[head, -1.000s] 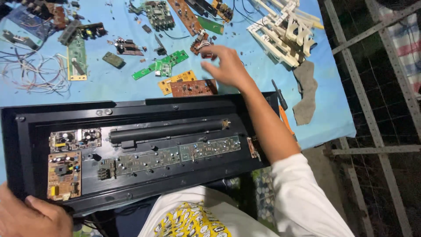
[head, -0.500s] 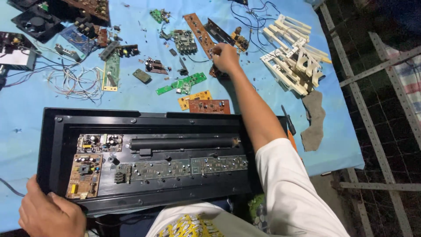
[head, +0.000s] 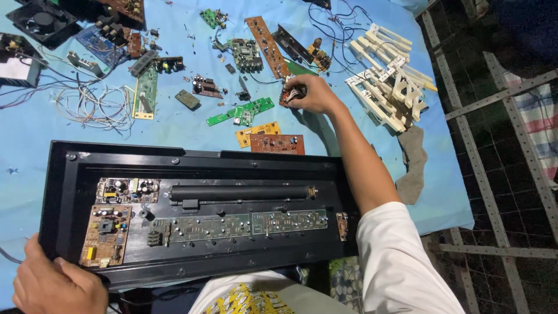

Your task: The person places various circuit boards into a black electronic chassis. They pick up different boards from a table covered with electronic components and fit them into designated slots within the chassis, adjusting their positions to align with the frame.

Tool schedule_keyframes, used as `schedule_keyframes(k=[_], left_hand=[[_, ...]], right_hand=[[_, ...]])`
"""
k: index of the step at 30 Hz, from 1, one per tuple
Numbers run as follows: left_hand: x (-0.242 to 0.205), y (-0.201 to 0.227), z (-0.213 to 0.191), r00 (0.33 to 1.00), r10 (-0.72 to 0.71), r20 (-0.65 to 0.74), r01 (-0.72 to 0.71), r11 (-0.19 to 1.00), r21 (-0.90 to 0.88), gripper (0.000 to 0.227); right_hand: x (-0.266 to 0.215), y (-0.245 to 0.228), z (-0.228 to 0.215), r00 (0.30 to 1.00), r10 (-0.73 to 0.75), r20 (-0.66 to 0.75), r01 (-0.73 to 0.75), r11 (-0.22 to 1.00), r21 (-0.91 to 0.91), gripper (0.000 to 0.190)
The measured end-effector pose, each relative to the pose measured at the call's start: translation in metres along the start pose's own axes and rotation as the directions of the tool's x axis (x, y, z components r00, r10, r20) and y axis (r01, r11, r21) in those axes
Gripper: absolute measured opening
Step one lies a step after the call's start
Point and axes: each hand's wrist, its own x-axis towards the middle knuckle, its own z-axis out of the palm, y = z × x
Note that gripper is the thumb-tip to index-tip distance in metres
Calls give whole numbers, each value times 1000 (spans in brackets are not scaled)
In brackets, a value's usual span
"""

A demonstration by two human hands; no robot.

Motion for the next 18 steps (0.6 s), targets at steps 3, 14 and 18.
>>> schedule_keyframes(k=[3,14,18], left_hand=[[2,1,2,1000,2,-18,-2,1000,-31,67],[-4,-7,6,999,27,-22,-27,1000,-4,64],[-1,-3,1,1000,26,4,-26,999,46,62]], right_hand=[[-10,-10,-9,997,4,-71,-1,999,40,42],[-36,-38,7,987,-134,-88,105,956,-275,23],[-48,-80,21,934,-229,275,259,963,-77,55]])
